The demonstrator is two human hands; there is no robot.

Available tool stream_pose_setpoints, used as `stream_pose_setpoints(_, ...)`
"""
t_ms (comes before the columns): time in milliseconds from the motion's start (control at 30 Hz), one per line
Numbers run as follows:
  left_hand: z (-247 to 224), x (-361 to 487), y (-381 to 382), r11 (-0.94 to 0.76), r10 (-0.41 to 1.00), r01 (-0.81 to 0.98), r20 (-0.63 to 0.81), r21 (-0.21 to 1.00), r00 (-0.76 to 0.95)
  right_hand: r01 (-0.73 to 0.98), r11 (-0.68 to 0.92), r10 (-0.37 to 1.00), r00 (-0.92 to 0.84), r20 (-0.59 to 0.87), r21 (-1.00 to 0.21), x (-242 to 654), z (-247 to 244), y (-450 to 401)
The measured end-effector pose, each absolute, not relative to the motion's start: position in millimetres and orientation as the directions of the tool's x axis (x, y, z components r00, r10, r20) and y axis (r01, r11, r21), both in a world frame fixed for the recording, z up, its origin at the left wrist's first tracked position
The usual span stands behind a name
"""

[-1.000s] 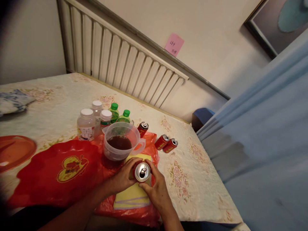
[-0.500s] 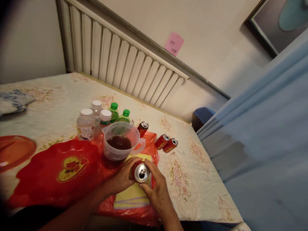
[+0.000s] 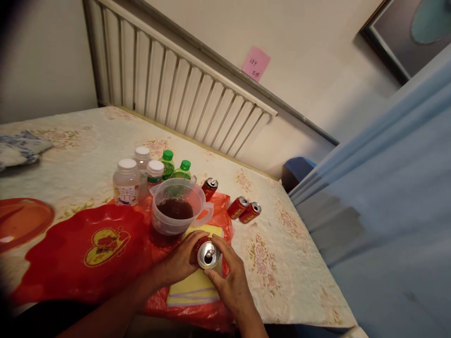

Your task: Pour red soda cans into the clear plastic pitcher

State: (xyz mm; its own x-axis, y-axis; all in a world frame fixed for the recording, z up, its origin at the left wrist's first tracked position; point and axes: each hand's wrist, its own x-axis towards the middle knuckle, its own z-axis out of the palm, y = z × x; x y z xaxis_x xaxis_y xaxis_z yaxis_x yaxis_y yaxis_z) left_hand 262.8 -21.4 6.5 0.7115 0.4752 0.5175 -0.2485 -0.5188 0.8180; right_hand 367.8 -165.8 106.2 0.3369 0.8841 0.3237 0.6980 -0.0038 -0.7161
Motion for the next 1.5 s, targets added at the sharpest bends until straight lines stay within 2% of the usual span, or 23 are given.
stream_pose_setpoints(1067, 15.0, 258.3, -23.7, -0.505, 0.467, -0.236, 0.493, 0.83, 0.734, 0.693, -0.015, 0.883, 0.348, 0.316, -0.721, 365.7, 106.0, -164.1)
stream_pose_setpoints(1500, 17.0, 256.1, -24.8, -0.481, 0.47, -0.232, 0.472, 0.846, 0.746, 0.633, -0.049, 0.881, 0.392, 0.265, -0.773, 367.1, 100.7, -164.6)
